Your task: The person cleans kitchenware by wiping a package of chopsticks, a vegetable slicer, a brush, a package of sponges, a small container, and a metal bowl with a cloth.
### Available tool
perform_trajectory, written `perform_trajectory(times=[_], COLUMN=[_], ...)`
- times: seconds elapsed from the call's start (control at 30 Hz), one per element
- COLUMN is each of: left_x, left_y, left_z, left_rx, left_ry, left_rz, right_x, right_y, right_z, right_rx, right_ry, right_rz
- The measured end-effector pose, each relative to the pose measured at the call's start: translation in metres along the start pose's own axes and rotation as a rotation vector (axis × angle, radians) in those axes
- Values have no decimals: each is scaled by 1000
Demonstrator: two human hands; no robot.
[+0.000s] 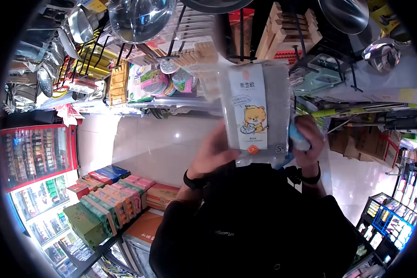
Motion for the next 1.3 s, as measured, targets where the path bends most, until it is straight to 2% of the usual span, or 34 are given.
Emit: perform_trajectory(times=[0.03, 0.17, 0.3, 0.4, 0.43, 0.63, 0.7, 0.77, 0.87, 0.9, 1.0, 1.1, 1.2, 1.3], left_x=[0, 0, 4, 7, 7, 11, 12, 15, 15, 15, 14, 15, 14, 13], left_y=[0, 1, -6, -8, -8, -1, 1, -3, -2, -1, -7, -15, -13, -6], left_z=[-3, -7, -1, 3, 4, 17, 17, 13, 17, 17, 16, 19, 22, 21], left_rx=[-9, 3, 12, 158, 188, 324, 326, 317, 290, 282, 269, 100, 61, 130], left_ry=[15, 54, 56, 79, 82, 148, 220, 166, 128, 125, 100, 46, 33, 20], left_rz=[2, -12, -62, -17, -25, -26, -16, -2, -26, -40, -86, -86, -130, -60], right_x=[-2, -9, 0, 11, 23, 28, 15, 4, 2, 1, 9, 28, 41, 38], right_y=[-3, -2, 2, -12, -24, -40, -53, -57, -60, -58, -52, -47, -50, -55], right_z=[1, -7, -16, -21, -14, 37, 39, 39, 31, 27, 4, -10, -3, 6], right_rx=[-39, -116, -137, -333, -404, -570, -545, -523, -468, -413, -419, -546, -536, -506], right_ry=[-53, -180, 44, 250, 273, -250, -277, -310, -349, -327, -88, 133, 127, -61], right_rz=[-53, -47, -46, -61, -139, -232, -305, -415, -398, -383, -252, -222, -196, -283])
Point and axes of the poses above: each hand's wrist, its own x-axis towards the middle knuckle, its own z-axis out of the palm, y = z × x, the point moved 5 cm from there along x, towards the middle knuckle, and after that the axes turned 15 degrees about y, right-handed, at the moved point
